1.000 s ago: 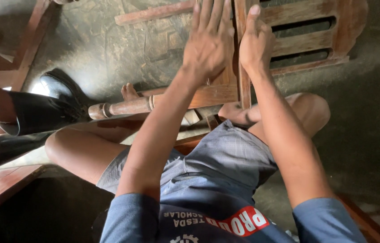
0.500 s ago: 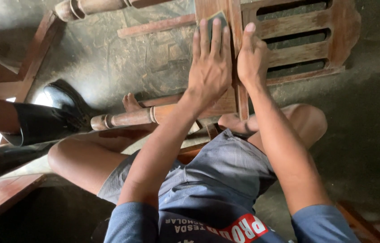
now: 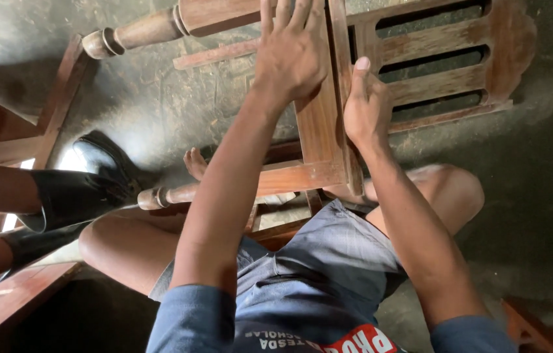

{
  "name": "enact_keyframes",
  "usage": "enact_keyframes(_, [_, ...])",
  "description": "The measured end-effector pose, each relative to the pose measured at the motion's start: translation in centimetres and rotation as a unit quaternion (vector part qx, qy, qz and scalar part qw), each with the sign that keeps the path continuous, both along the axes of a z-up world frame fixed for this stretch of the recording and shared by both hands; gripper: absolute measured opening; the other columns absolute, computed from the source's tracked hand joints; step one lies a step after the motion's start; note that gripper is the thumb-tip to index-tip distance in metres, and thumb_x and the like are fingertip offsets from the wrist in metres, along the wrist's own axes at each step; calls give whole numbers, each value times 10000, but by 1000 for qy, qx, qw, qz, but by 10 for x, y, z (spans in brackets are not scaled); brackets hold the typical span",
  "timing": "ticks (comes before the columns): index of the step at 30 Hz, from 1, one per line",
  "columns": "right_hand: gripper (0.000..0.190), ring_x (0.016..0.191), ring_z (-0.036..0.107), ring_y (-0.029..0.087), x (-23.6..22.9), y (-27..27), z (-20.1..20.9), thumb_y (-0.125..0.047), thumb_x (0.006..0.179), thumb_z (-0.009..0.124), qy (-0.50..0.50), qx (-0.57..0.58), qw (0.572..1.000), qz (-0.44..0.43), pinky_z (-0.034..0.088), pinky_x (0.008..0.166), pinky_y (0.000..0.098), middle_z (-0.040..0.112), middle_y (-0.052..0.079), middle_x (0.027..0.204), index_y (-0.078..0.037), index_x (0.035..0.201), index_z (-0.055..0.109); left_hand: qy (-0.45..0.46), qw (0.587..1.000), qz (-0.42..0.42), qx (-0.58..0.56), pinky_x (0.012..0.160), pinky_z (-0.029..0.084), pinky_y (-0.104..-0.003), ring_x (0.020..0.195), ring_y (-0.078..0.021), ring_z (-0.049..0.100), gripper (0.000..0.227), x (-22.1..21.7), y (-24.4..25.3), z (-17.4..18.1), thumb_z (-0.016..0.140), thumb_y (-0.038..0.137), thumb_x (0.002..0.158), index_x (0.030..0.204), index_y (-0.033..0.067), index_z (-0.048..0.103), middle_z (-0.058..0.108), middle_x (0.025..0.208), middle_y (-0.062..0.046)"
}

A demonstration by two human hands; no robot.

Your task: The person sands the surface and legs of a wooden chair using a piece of sandpaper held by hand.

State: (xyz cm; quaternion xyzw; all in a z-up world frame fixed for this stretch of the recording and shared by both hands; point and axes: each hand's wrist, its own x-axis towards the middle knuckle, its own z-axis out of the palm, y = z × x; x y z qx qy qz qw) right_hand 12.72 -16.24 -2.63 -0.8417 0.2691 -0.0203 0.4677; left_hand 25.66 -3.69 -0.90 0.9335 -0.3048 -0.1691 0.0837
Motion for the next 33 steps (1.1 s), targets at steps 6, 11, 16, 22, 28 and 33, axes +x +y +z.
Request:
enact_keyframes(6, [621,591,304,137,-2,1,-5,-580,1147,244,-10,-2,1000,-3,219,614,340,318,-32,612,-180,679,327,89,989,-31,115,1340,-155,-555,1603,-346,-235,820,-83,11,81,315,252,1019,1678,25,-119,-231,1750,-151])
enact_keyframes(11, [744,1257,625,405,-4,-4,-18,-519,1193,269,-13,55,998,-1,437,1106,574,701,297,1263,81,1235,707,7,1000,-5,-11,1338,-14,-616,1646,-423,-61,727,-106,15,30,312,178,1023,1731,22,266,30,1807,-190])
enact_keyframes(16, [760,1325,594,456,-3,-2,-9,-518,1180,252,-13,64,998,3,397,1153,595,676,321,1335,92,1295,690,-13,1000,-24,-10,1331,-55,-616,1644,-390,-102,720,-103,22,2,304,219,1058,1754,46,254,-46,1808,-146])
enact_keyframes(22, [724,1186,560,401,-5,-3,5,-559,1161,251,0,45,999,-2,384,1035,548,640,265,1169,40,1157,658,-69,993,-15,-94,1363,51,-606,1667,-432,-12,657,-147,27,-1,252,198,1102,1734,19,241,8,1809,-178])
enact_keyframes(28, [621,856,401,257,6,7,4,-607,1133,242,11,27,1000,-3,273,795,439,463,105,865,-81,901,479,59,996,-71,16,1335,-28,-590,1660,-390,-69,799,-127,32,24,318,319,1003,1740,66,148,-14,1812,-154])
enact_keyframes(33, [649,525,240,114,1,3,-1,-655,1105,232,40,6,999,-20,162,555,332,285,-52,561,-200,645,298,33,993,-26,107,1374,-110,-527,1642,-301,-186,746,-37,14,41,239,391,1132,1686,39,-115,-211,1762,-124])
